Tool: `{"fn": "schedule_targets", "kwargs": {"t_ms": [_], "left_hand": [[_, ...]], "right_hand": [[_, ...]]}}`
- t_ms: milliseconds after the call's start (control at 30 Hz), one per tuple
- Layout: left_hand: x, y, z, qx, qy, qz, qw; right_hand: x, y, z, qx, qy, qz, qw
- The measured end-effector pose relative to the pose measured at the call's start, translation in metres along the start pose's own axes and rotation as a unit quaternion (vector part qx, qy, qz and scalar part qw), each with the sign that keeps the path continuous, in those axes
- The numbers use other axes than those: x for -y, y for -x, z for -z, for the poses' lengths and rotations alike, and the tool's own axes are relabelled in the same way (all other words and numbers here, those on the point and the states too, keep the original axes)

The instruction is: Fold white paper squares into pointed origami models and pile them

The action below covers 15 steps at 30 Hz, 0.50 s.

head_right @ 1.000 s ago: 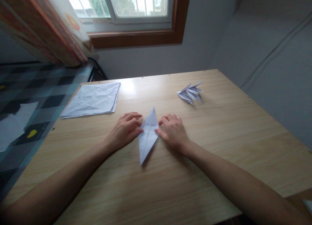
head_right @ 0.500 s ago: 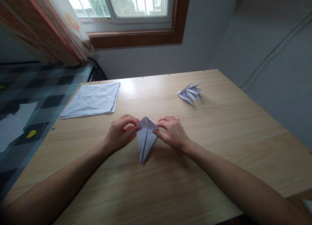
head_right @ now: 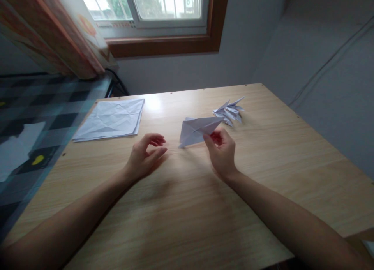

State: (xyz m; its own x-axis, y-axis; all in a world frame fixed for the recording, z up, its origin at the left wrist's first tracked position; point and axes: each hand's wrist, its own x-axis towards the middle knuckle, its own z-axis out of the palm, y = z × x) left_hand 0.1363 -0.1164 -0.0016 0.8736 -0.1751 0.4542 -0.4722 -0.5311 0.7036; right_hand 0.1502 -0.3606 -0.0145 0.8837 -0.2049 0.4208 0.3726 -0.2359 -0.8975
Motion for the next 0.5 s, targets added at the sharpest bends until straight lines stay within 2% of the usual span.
{"fn": "schedule_targets", "kwargs": {"t_ms": [67,100,167,233,300,367,500], "left_hand": [[-0.0013,0.0014,0.0003,0.015,-0.016,-0.015,1.000],[-0.0019,0.0021,0.0003,0.021,-0.026,-0.028,0.999],[-0.0024,0.0030,-0.0001,0.028,-0.051,-0.064,0.996],[-0.0024,0.0030,-0.0008,0.031,-0.077,-0.100,0.992],[-0.0022,0.0023,-0.0016,0.044,-0.096,-0.122,0.987],[-0.0024,0.0014,-0.0022,0.074,-0.114,-0.129,0.982],[-0.0044,0.0005,-0.0030,0.153,-0.167,-0.138,0.964]], "right_hand": [[0.0044,0.0004,0.0032,-0.021,0.038,0.052,0.998],[0.0063,0.0014,0.0047,-0.003,0.061,0.089,0.994],[0.0084,0.0042,0.0065,0.078,0.115,0.170,0.976],[0.0078,0.0066,0.0063,0.183,0.165,0.229,0.942],[0.0053,0.0077,0.0048,0.263,0.206,0.246,0.910],[0.0026,0.0076,0.0035,0.307,0.233,0.234,0.893],[0.0012,0.0063,0.0034,0.333,0.235,0.208,0.889]]}}
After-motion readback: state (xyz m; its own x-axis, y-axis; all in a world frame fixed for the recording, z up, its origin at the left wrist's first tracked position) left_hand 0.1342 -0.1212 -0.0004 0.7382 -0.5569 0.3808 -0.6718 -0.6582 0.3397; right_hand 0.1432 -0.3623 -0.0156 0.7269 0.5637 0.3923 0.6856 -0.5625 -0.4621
